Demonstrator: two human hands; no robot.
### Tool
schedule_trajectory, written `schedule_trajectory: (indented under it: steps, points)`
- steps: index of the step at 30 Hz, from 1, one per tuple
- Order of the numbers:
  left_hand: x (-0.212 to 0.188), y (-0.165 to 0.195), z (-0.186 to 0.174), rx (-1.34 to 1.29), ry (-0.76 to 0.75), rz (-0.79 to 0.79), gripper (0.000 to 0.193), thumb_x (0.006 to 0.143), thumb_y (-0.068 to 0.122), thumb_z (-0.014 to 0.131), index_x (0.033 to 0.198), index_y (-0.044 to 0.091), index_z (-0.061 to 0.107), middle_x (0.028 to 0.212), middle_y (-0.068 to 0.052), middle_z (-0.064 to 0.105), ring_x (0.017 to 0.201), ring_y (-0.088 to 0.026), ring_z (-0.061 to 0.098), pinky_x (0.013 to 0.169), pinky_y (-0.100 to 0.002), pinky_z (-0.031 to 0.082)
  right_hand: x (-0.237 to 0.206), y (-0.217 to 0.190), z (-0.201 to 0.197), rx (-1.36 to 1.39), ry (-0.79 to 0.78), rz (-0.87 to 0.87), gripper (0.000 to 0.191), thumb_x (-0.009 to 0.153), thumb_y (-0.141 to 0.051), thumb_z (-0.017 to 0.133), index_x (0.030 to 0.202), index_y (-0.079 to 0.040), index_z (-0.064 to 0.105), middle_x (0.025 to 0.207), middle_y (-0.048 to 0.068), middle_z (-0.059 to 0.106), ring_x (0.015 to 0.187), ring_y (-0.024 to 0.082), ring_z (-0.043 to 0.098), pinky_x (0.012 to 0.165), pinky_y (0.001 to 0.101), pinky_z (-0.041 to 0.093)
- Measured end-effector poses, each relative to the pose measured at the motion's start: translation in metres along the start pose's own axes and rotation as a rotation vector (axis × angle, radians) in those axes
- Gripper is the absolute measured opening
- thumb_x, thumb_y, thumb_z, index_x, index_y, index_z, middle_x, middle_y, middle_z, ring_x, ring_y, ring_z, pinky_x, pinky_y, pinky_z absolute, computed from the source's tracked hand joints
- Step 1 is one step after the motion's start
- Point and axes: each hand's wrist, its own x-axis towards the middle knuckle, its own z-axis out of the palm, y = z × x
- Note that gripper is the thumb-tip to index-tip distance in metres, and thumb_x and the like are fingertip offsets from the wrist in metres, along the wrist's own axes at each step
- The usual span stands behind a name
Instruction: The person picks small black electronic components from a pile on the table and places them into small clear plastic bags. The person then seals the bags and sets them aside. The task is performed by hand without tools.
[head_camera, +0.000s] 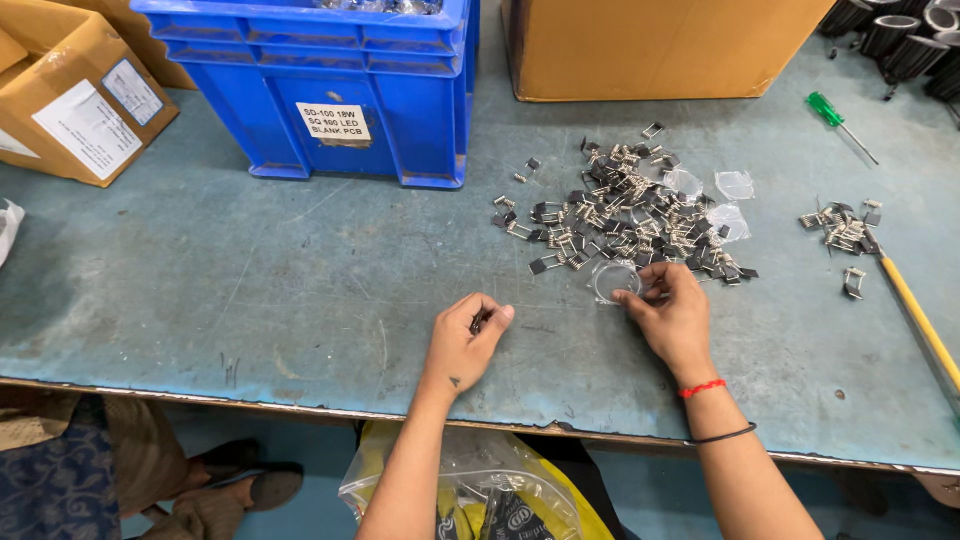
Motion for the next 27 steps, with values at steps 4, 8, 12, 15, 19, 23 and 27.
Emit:
schedule_trajectory:
  steps: [4, 8, 12, 15, 19, 23, 27]
  points:
    - [-0.001, 0.001, -0.002, -0.001, -0.009, -0.011, 0.028, 0.093, 0.024, 0.073, 0.082, 0.001, 0.064, 0.065, -0.002, 0.054, 0.06, -0.009, 0.045, 0.055, -0.027, 0.04, 0.001, 0.007, 0.003, 0.256, -0.072, 0.143, 0.032, 0.078, -0.009, 0.085, 0.103, 0.0, 0.067, 0.087, 0.004, 0.065, 0.068, 0.01, 0.061, 0.061, 0.0255, 0.052]
    - [-0.001, 0.0, 0.0, 0.015, -0.014, -0.017, 0.028, 0.093, 0.024, 0.073, 0.082, 0.0, 0.064, 0.065, -0.002, 0.053, 0.06, -0.009, 0.044, 0.054, -0.027, 0.04, 0.007, 0.022, -0.005, 0.642, -0.165, 0.348, 0.015, 0.09, -0.006, 0.074, 0.103, 0.001, 0.071, 0.083, 0.004, 0.07, 0.068, 0.009, 0.063, 0.062, 0.0243, 0.052]
    - [-0.002, -0.002, 0.001, 0.005, -0.014, -0.008, 0.028, 0.093, 0.024, 0.073, 0.081, 0.001, 0.064, 0.066, -0.001, 0.054, 0.06, -0.009, 0.044, 0.055, -0.027, 0.04, 0.007, 0.031, -0.004, 0.665, -0.139, 0.329, 0.011, 0.094, -0.004, 0.071, 0.103, 0.002, 0.072, 0.083, 0.003, 0.071, 0.07, 0.009, 0.063, 0.065, 0.0235, 0.053]
    - [-0.002, -0.003, 0.001, 0.004, -0.018, -0.017, 0.029, 0.093, 0.025, 0.073, 0.081, 0.001, 0.064, 0.065, -0.001, 0.053, 0.06, -0.009, 0.044, 0.054, -0.027, 0.04, 0.005, 0.028, 0.001, 0.482, -0.084, 0.231, 0.012, 0.094, -0.004, 0.072, 0.105, 0.001, 0.072, 0.085, 0.003, 0.071, 0.074, 0.008, 0.064, 0.069, 0.023, 0.054]
    - [-0.001, -0.001, 0.001, 0.024, -0.028, -0.037, 0.029, 0.094, 0.027, 0.073, 0.083, 0.001, 0.065, 0.066, -0.002, 0.054, 0.06, -0.009, 0.045, 0.055, -0.027, 0.04, 0.006, 0.016, -0.006, 0.758, -0.083, 0.197, 0.012, 0.096, -0.002, 0.068, 0.108, -0.001, 0.067, 0.093, 0.005, 0.07, 0.084, 0.012, 0.068, 0.076, 0.0263, 0.056]
    - [-0.001, 0.007, 0.001, 0.015, -0.051, 0.041, 0.025, 0.092, 0.028, 0.075, 0.093, 0.003, 0.073, 0.077, -0.002, 0.066, 0.066, -0.008, 0.055, 0.061, -0.025, 0.047, 0.0, -0.001, -0.01, 1.105, -0.136, 0.27, 0.012, 0.094, -0.001, 0.064, 0.105, -0.003, 0.06, 0.095, 0.008, 0.071, 0.089, 0.019, 0.075, 0.08, 0.0322, 0.062]
    - [-0.001, 0.013, 0.001, 0.08, -0.141, 0.035, 0.034, 0.081, 0.03, 0.083, 0.103, 0.005, 0.075, 0.081, -0.003, 0.069, 0.065, -0.009, 0.057, 0.06, -0.025, 0.048, -0.02, -0.023, 0.018, 0.967, -0.226, 0.194, 0.011, 0.096, 0.002, 0.066, 0.107, 0.002, 0.062, 0.097, 0.012, 0.071, 0.087, 0.019, 0.071, 0.076, 0.0319, 0.058]
